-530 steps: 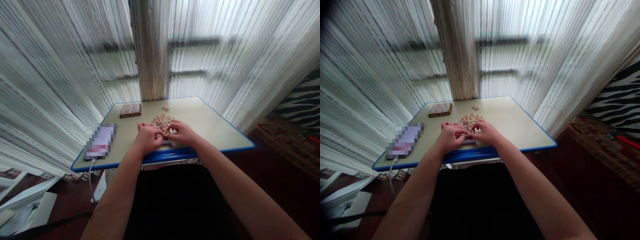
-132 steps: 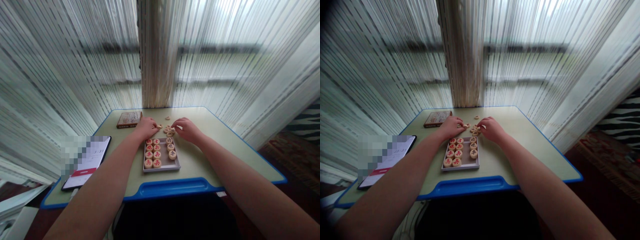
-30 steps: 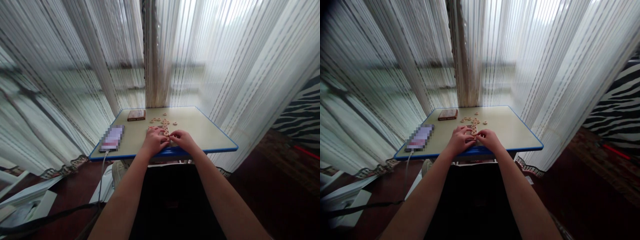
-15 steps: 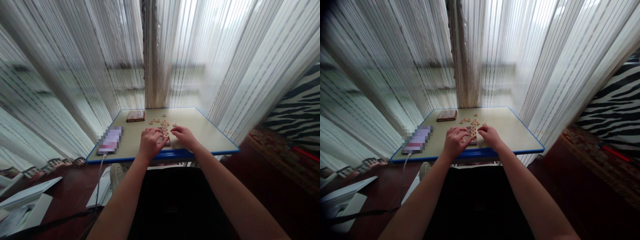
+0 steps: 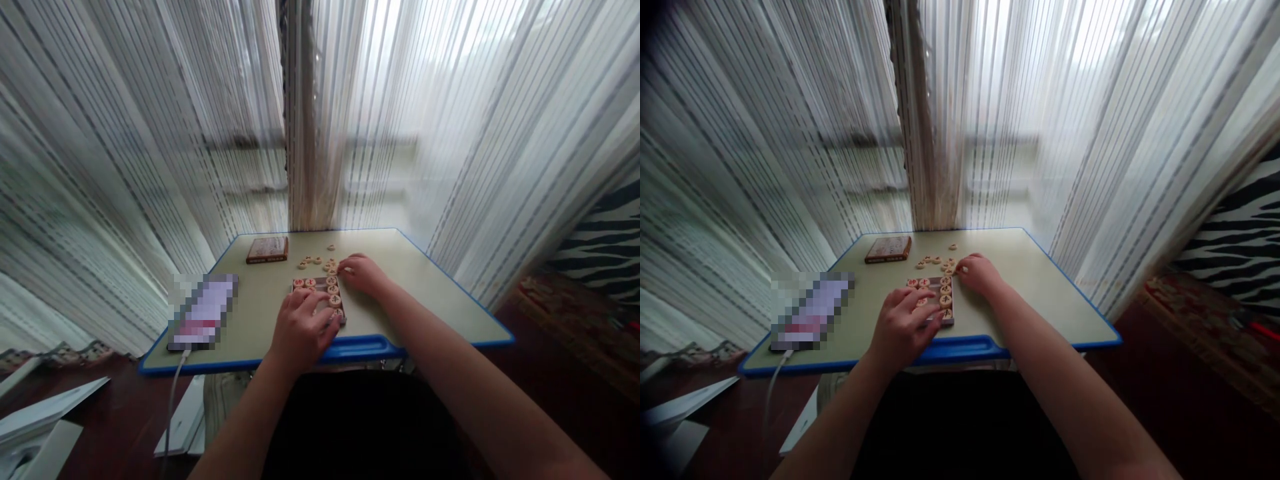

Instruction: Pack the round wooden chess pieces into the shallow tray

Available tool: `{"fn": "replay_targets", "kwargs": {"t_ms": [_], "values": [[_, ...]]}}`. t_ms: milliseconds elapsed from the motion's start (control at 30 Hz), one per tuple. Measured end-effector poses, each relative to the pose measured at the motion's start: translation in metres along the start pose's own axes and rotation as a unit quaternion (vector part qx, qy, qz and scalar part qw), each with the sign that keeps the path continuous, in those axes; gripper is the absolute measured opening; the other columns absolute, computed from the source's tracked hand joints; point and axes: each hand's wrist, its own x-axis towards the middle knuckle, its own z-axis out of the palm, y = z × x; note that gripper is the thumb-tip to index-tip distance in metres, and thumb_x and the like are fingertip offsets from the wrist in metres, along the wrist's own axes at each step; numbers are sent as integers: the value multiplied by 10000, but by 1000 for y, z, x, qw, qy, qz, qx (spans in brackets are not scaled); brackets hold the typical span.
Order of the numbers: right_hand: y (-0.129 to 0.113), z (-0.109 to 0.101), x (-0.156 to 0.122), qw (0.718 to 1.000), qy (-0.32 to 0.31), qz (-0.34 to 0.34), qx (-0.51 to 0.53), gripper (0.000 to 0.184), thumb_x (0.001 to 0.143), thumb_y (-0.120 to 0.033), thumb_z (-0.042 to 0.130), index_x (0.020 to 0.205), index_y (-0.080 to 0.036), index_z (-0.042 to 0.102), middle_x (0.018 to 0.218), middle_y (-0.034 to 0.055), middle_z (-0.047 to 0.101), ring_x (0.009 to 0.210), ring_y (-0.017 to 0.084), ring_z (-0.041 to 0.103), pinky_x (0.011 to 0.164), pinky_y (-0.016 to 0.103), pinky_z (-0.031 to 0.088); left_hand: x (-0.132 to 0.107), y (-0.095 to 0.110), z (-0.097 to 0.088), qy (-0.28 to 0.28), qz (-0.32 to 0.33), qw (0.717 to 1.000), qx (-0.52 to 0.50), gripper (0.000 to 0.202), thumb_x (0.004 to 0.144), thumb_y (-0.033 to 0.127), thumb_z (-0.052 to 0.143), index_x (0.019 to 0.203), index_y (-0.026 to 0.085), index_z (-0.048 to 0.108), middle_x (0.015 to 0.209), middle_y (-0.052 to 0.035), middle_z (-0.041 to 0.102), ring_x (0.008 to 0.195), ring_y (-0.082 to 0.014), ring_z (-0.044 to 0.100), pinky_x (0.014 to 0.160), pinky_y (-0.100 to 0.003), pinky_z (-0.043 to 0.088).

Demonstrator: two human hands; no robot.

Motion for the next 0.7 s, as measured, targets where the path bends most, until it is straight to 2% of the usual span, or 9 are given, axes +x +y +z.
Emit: {"fn": "replay_targets", "kwargs": {"t_ms": [67, 167, 233, 300, 400, 567, 700], "values": [[1, -1, 0, 1000, -3, 20, 1, 194, 806, -191, 555, 906, -189, 721, 952, 73, 713, 986, 204, 577, 902, 303, 422, 9, -4, -1, -24, -16, 1000, -3, 179, 830, 322, 556, 864, 230, 705, 1026, -65, 672, 961, -245, 533, 864, -429, 435], [0, -4, 1, 999, -9, 35, -2, 175, 790, -192, 573, 898, -195, 712, 893, 81, 702, 961, 206, 575, 860, 297, 430, 29, -18, -5, -127, -39, 991, -33, 286, 788, 387, 601, 1006, 217, 674, 1037, -80, 662, 985, -253, 540, 879, -424, 447], [-2, -5, 2, 999, -14, 33, -10, 159, 789, -202, 578, 882, -200, 707, 871, 80, 699, 940, 208, 567, 846, 301, 425, 41, -34, -6, -174, -25, 982, -69, 590, 662, 503, 696, 1175, 229, 600, 1186, -96, 607, 1112, -280, 499, 961, -432, 411], [-3, -5, 2, 999, -15, 27, -17, 151, 792, -223, 582, 883, -195, 699, 887, 80, 700, 922, 212, 559, 847, 311, 417, 47, -50, -5, -237, -2, 967, -94, 934, 522, 593, 747, 1340, 254, 449, 1343, -103, 503, 1245, -306, 417, 1027, -439, 354], [-3, -4, 3, 999, -13, 25, -18, 161, 792, -246, 586, 899, -185, 689, 920, 86, 698, 905, 215, 555, 857, 320, 406, 45, -69, 0, -306, -17, 947, -98, 1194, 409, 623, 768, 1433, 243, 285, 1431, -141, 401, 1308, -332, 367, 1036, -433, 339], [-2, -2, 4, 999, -15, 26, -14, 174, 798, -249, 570, 908, -185, 689, 926, 91, 695, 911, 225, 553, 867, 326, 393, 36, -75, 8, -319, -32, 943, -96, 1252, 408, 593, 778, 1464, 250, 199, 1415, -131, 425, 1299, -337, 388, 1038, -418, 347], [-1, 0, 4, 999, -17, 28, -4, 173, 798, -252, 573, 907, -187, 690, 931, 81, 694, 910, 220, 551, 869, 323, 386, 38, -75, 9, -331, -45, 938, -88, 1259, 400, 601, 781, 1463, 241, 211, 1368, -137, 478, 1254, -351, 434, 1024, -433, 353]]}}
